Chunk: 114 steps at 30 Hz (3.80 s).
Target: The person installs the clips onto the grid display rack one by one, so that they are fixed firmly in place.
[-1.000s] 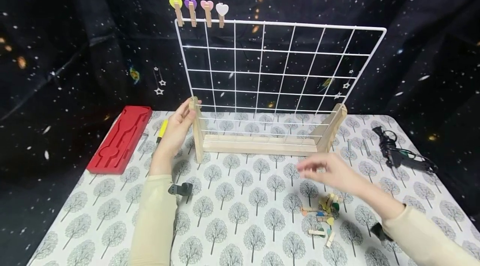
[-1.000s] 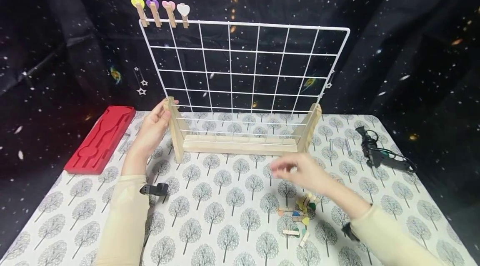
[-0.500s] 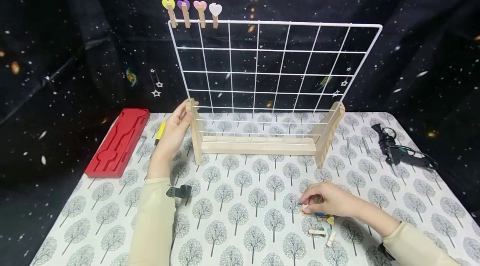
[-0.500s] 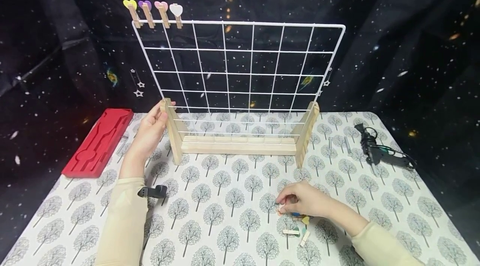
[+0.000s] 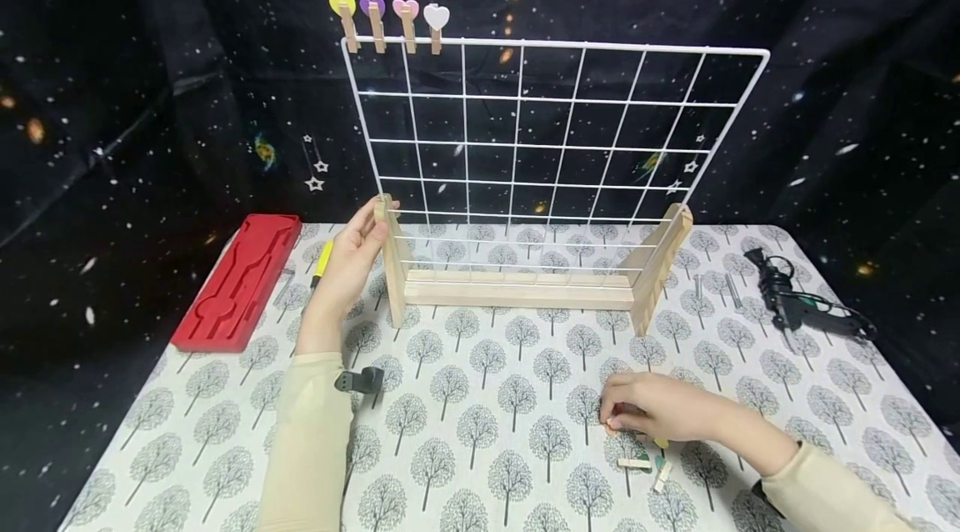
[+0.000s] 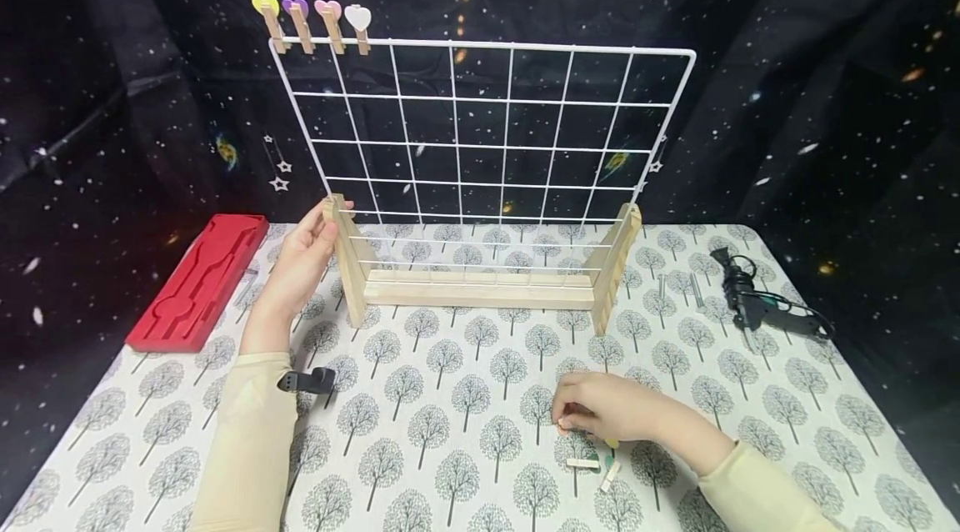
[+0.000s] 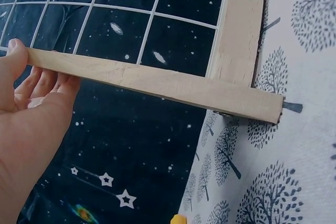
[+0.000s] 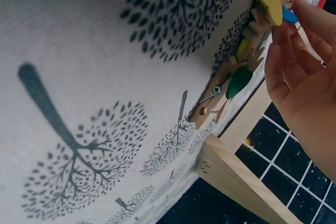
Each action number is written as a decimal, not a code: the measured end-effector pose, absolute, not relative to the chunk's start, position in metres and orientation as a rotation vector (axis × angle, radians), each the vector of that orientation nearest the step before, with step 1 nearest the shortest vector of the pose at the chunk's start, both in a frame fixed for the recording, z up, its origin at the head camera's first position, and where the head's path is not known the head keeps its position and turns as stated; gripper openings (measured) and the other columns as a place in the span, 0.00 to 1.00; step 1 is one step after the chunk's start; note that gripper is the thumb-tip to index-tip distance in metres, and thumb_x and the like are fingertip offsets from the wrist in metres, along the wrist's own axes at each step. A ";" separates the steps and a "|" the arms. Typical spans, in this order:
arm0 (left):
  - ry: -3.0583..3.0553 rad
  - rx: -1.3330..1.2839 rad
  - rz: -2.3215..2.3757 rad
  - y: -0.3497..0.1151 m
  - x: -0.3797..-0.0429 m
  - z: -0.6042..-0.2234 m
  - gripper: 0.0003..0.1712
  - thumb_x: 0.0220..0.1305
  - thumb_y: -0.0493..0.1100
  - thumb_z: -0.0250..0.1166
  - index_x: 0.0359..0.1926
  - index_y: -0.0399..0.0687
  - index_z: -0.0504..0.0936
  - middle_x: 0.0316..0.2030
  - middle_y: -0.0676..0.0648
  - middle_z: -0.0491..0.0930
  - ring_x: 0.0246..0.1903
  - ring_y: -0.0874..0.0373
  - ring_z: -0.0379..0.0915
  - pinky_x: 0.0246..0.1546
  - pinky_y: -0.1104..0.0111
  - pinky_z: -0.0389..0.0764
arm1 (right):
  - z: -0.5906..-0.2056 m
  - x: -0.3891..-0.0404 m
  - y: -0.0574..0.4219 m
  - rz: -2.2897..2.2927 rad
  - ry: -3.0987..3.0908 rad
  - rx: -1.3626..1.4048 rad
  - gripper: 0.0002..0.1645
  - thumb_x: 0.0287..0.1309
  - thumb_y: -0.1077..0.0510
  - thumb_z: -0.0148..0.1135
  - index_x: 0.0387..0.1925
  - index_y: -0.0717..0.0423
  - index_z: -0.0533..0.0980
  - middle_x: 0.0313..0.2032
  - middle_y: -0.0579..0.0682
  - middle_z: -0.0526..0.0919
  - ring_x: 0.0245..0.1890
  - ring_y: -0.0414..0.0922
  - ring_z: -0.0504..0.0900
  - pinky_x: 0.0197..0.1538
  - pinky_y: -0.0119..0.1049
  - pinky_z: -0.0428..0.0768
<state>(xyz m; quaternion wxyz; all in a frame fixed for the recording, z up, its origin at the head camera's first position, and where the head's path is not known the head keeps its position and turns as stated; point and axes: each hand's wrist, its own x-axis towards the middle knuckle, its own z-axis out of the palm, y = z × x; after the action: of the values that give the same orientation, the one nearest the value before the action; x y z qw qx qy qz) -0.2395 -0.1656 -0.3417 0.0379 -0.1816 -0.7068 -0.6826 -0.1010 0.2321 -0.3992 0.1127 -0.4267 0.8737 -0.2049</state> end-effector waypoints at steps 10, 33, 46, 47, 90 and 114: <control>-2.172 -0.572 -2.085 -0.164 -0.241 -0.339 0.28 0.63 0.48 0.47 0.64 0.54 0.54 0.61 0.47 0.61 0.61 0.58 0.53 0.61 0.63 0.55 | -0.401 -0.101 0.236 -0.757 2.537 -1.185 0.04 0.53 0.57 0.55 0.32 0.43 0.73 0.31 0.36 0.76 0.30 0.29 0.73 0.36 0.24 0.76; -2.165 -0.563 -2.119 -0.166 -0.241 -0.345 0.28 0.64 0.47 0.46 0.65 0.54 0.53 0.61 0.48 0.61 0.61 0.59 0.53 0.61 0.62 0.55 | -0.322 -0.149 0.192 -1.044 2.754 -1.380 0.12 0.51 0.62 0.57 0.40 0.54 0.77 0.37 0.43 0.80 0.35 0.38 0.77 0.43 0.34 0.77; -2.169 -0.567 -2.120 -0.165 -0.242 -0.347 0.29 0.64 0.47 0.47 0.65 0.52 0.52 0.61 0.48 0.61 0.62 0.58 0.52 0.62 0.61 0.54 | -0.157 -0.170 0.107 -1.949 2.704 -1.064 0.14 0.50 0.62 0.59 0.42 0.62 0.76 0.36 0.52 0.81 0.34 0.43 0.79 0.46 0.33 0.76; -2.177 -0.565 -2.113 -0.165 -0.241 -0.347 0.29 0.64 0.47 0.47 0.65 0.51 0.52 0.61 0.48 0.61 0.62 0.58 0.52 0.62 0.61 0.54 | -0.149 -0.172 0.100 -2.039 2.664 -1.064 0.14 0.50 0.63 0.59 0.41 0.62 0.76 0.34 0.53 0.82 0.34 0.44 0.79 0.47 0.33 0.75; -2.182 -0.514 -2.090 -0.169 -0.244 -0.351 0.29 0.62 0.50 0.49 0.64 0.59 0.54 0.60 0.52 0.62 0.61 0.61 0.52 0.62 0.63 0.55 | -0.093 -0.235 0.065 -1.492 3.113 -0.856 0.14 0.46 0.54 0.62 0.37 0.53 0.80 0.37 0.44 0.82 0.34 0.33 0.80 0.26 0.23 0.73; -2.177 -0.520 -2.090 -0.166 -0.238 -0.349 0.29 0.63 0.49 0.48 0.64 0.56 0.54 0.60 0.51 0.62 0.61 0.60 0.53 0.62 0.62 0.54 | -0.131 -0.196 0.095 -1.814 2.985 -1.393 0.19 0.48 0.67 0.59 0.45 0.69 0.73 0.42 0.60 0.79 0.42 0.43 0.79 0.49 0.31 0.74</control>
<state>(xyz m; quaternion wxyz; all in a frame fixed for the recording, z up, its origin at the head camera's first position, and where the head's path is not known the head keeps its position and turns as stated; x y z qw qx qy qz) -0.2381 -0.1662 -0.3491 0.0396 -0.1695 -0.7103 -0.6820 -0.1958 0.0946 -0.1306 -0.3045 -0.3529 0.7560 -0.4595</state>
